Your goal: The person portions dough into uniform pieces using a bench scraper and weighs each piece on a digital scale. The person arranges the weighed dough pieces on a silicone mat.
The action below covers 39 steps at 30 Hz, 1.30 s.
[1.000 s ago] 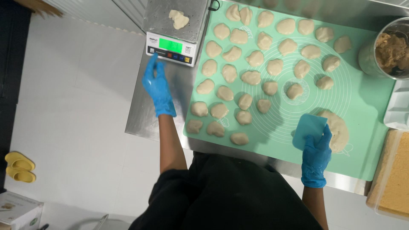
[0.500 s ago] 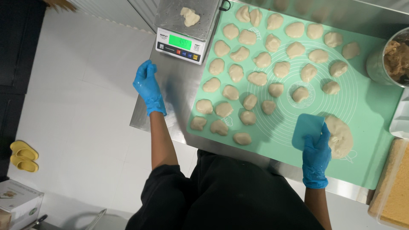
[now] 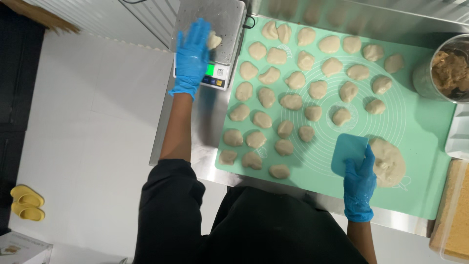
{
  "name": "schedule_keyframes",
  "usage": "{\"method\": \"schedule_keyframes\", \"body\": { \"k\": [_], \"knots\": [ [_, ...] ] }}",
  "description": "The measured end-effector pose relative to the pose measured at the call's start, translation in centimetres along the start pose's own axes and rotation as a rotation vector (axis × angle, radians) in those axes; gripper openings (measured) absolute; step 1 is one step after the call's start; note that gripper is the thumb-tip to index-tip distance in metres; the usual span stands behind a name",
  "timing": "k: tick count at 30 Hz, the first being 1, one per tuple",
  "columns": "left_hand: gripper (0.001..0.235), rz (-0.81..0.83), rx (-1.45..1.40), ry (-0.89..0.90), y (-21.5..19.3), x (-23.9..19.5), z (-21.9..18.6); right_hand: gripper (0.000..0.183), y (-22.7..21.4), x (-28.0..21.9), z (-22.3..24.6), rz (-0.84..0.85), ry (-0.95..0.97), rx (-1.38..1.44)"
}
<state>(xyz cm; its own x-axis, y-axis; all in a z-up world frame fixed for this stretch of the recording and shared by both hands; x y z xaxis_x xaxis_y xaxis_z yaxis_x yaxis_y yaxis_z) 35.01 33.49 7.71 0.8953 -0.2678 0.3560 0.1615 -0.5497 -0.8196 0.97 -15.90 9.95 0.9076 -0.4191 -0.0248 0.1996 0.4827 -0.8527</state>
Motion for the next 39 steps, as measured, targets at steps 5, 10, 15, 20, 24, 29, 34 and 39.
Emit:
{"method": "schedule_keyframes", "body": {
  "k": [5,10,15,20,24,29,34,39],
  "knots": [
    [0.059,-0.059,-0.153,-0.254,-0.4,0.2,5.6,0.064,1.5,1.5,2.4,0.155,0.208,0.578],
    [0.04,-0.182,-0.151,-0.153,-0.6,0.8,4.6,0.086,5.3,7.3,15.4,0.444,0.03,0.69],
    [0.019,-0.313,-0.104,-0.164,-1.5,0.7,4.5,0.076,8.8,10.7,32.4,0.353,-0.608,0.326],
    [0.016,-0.357,-0.096,-0.202,-2.1,-1.3,4.7,0.078,16.0,12.9,40.9,0.275,-0.769,-0.085],
    [0.016,-0.372,-0.165,-0.25,-2.7,-2.0,4.8,0.08,19.6,12.6,44.7,0.05,-1.051,-0.118],
    [0.011,-0.409,-0.179,-0.29,-3.5,-2.6,4.1,0.082,24.4,13.4,44.8,0.091,-0.995,-0.478],
    [0.013,-0.626,-0.437,-0.468,-4.5,-6.6,4.6,0.078,16.9,13.9,40.6,0.112,-0.891,-0.016],
    [0.018,-0.656,-0.402,-0.607,-3.4,-8.8,3.6,0.073,10.9,12.9,32.5,0.257,-0.607,0.128]
  ]
}}
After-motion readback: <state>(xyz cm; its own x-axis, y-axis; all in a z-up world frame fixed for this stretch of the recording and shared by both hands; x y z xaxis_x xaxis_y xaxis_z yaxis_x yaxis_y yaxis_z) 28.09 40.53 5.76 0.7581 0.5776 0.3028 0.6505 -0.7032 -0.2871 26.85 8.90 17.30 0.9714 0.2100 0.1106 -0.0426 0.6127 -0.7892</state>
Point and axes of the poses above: each hand's wrist, its own x-axis towards the middle knuckle, its own y-axis out of the palm, z = x × y, the point moved 9 cm from there along x, towards the middle knuckle, and after that the axes turned 10 degrees about -x, right-handed, at the moved point
